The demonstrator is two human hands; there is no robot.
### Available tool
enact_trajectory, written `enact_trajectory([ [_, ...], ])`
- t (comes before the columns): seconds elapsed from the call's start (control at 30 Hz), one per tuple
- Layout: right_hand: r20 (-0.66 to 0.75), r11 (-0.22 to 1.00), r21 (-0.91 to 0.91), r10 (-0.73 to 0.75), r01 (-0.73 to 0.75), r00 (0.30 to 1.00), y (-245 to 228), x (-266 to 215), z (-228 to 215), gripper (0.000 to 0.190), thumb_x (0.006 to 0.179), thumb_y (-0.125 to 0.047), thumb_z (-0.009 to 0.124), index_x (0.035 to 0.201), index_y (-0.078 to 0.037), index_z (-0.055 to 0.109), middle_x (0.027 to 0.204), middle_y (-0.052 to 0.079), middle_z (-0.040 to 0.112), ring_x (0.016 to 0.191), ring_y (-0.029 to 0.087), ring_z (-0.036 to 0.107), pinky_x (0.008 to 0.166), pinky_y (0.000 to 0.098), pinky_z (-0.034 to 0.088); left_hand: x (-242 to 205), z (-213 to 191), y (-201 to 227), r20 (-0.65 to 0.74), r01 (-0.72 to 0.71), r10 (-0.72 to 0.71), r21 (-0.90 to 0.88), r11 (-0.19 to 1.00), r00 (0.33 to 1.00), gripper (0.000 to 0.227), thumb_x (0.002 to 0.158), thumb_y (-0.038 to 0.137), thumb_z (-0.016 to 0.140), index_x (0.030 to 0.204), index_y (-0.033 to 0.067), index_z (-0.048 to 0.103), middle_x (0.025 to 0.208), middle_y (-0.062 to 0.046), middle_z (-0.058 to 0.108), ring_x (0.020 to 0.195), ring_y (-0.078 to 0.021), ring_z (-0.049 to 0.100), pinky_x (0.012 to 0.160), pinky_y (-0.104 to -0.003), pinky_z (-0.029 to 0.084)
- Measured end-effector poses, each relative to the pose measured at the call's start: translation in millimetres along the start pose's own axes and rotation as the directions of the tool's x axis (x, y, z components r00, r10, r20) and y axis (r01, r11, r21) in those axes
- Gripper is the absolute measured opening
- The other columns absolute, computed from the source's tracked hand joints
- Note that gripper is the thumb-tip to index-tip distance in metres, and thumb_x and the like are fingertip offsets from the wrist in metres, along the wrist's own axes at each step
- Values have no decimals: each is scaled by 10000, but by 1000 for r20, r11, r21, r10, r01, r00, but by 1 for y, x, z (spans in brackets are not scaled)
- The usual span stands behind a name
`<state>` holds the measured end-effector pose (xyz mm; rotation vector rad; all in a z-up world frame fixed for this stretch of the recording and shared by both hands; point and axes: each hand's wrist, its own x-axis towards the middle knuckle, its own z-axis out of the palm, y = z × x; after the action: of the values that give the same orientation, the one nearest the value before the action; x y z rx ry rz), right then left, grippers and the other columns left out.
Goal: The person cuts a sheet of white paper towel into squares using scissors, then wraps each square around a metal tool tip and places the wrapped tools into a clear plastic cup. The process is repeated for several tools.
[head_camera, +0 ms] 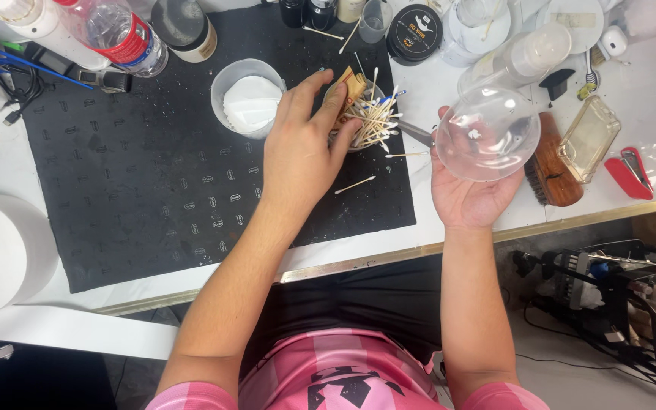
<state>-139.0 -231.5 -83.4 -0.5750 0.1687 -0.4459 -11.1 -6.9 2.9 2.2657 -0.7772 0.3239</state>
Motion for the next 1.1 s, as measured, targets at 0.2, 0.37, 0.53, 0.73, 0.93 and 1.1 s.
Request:
enact_trajectory([
  [0.2,-20,999,-42,-33,32,999,7,-12,-21,769,1007,-588,490,1581,-84,401,1516,263,477,1427,367,539,1041,430,547,-7,-13,2,-133,41,-57,-116,992,990,350,989,190,771,1270,4,676,1284,-141,651,1051,-294,712,851,-366,597],
  [0.37,14,996,-56,-69,70,998,10,-13,-31,781,999,-641,445,1609,-155,402,1509,291,523,1173,337,640,952,383,567,-51,-8,21,188,210,-190,-93,973,964,169,924,138,756,1028,25,685,980,-112,663,799,-298,682,691,-417,557],
  [0.53,-8,983,-105,-150,148,989,9,-8,-28,745,1016,-636,431,1559,-127,456,1375,272,578,1067,300,680,896,363,554,-76,31,20,286,91,-106,64,994,952,115,882,63,704,979,29,652,960,-114,616,889,-284,658,726,-376,561],
  [0.73,-93,985,-84,-160,152,983,8,-8,-31,768,1000,-665,405,1505,-94,497,1359,284,605,1014,303,687,886,363,560,-88,52,11,371,-16,-58,195,981,927,172,815,4,644,978,-29,601,962,-156,571,909,-295,611,746,-357,551],
  [0.93,-77,982,-81,-177,171,981,7,-8,-34,780,996,-664,403,1529,-102,491,1352,284,616,999,293,683,864,359,559,-79,65,29,312,-223,148,221,950,938,239,807,83,597,1024,-18,601,1089,-161,587,982,-278,582,785,-361,494],
  [1.1,-72,979,-106,-184,176,980,7,-7,-36,789,995,-669,404,1535,-96,473,1333,271,622,1016,296,678,860,360,560,-55,105,45,168,-297,265,211,931,949,212,804,106,612,987,5,580,1093,-157,603,1014,-280,596,825,-359,502],
])
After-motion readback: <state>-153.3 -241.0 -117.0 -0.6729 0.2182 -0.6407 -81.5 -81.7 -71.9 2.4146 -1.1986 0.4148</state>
